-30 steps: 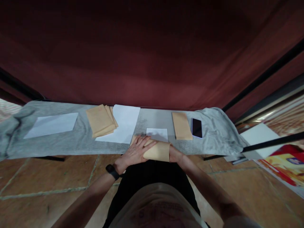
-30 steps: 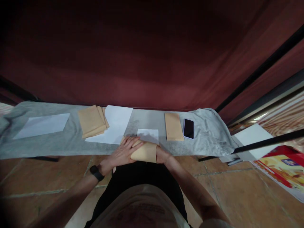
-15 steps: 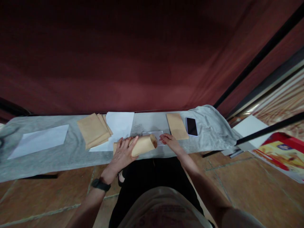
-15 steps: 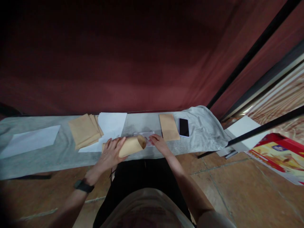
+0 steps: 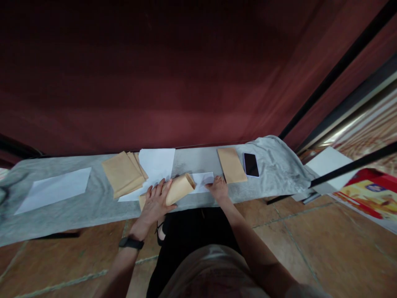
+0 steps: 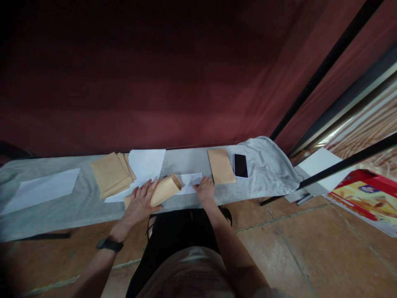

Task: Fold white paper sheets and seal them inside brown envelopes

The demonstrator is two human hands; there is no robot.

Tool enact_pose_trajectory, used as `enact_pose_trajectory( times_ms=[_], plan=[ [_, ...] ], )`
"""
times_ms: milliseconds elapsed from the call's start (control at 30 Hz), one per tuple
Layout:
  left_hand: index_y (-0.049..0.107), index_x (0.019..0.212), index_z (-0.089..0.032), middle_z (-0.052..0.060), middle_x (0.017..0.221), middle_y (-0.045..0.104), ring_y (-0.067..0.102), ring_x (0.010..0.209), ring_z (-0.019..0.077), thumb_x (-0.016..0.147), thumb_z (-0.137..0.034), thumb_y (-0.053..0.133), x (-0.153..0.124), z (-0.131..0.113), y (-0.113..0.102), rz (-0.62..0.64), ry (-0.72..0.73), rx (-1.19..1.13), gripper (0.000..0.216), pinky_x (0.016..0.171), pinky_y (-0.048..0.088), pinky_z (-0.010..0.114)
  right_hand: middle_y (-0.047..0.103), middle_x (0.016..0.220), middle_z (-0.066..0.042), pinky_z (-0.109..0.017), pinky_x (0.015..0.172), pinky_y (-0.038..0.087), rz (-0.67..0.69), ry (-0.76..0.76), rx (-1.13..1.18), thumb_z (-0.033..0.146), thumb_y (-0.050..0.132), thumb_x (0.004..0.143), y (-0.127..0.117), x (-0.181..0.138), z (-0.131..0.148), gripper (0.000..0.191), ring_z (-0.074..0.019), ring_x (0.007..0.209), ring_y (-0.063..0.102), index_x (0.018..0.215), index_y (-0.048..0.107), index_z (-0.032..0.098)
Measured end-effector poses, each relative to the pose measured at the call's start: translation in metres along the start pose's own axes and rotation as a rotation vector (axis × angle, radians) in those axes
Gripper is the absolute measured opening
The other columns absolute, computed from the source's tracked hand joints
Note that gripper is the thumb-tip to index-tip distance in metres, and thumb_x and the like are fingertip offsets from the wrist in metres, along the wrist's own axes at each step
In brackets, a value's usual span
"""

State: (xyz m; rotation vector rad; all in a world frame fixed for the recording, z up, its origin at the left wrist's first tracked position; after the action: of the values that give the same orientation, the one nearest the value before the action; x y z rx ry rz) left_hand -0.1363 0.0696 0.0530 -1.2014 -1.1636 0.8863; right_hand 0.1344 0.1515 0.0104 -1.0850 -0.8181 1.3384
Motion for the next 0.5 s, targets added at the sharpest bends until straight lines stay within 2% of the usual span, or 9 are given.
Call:
enact_pose_trajectory(
  times_ms=[167,300,400,500],
  plan=[
    [0.016,0.161,-0.021,0.022,0.16,0.035,0.045,0.137,0.0414,0.077,-0.051,0.074,-0.01,0.012,0.002,0.008,-0.03,0.007,0.106,0.116,0.026,0.058,0.067,0.119,-0.026,-0.039,0.096,0.048,-0.011,0.031,0.031,0.041,0.073,0.084,-0.003,0.002,-0.004,0.049,-0.0342,0.115,0.063,0.118,0.057,0.008],
    [0.015,0.161,-0.021,0.022,0.16,0.035,0.046,0.136,0.0421,0.077,-0.051,0.074,-0.017,0.014,0.001,0.003,-0.035,0.016,0.106,0.115,0.028,0.058,0.07,0.113,-0.021,-0.035,0.093,0.049,0.007,0.038,0.095,0.032,0.069,0.087,0.0,0.001,-0.004,0.043,-0.0303,0.111,0.067,0.121,0.055,0.01],
    [0.014,0.161,-0.022,0.021,0.159,0.036,0.045,0.137,0.0421,0.077,-0.051,0.074,-0.018,0.012,-0.001,-0.004,-0.03,0.02,0.107,0.115,0.028,0.058,0.073,0.104,-0.016,-0.034,0.088,0.051,0.052,0.064,0.25,0.026,0.069,0.085,0.004,0.003,-0.009,0.038,-0.0282,0.103,0.07,0.118,0.057,0.012],
    [0.016,0.161,-0.021,0.021,0.159,0.036,0.044,0.137,0.043,0.075,-0.05,0.076,-0.018,0.011,-0.002,0.014,-0.028,0.024,0.109,0.115,0.028,0.058,0.073,0.092,-0.008,-0.032,0.083,0.052,0.058,0.061,0.468,0.022,0.067,0.083,0.004,0.006,-0.016,0.019,-0.0254,0.095,0.071,0.101,0.062,0.019]
  ],
)
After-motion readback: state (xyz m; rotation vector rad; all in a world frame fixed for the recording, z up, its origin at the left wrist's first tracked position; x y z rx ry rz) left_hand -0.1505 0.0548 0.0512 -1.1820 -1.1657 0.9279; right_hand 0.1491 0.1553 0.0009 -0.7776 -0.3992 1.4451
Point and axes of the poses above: each hand's wrist, its own x-axis towards the middle knuckle, its own y-axis out of the palm, z = x × y, the point moved 10 cm from there along x, towards the middle knuckle
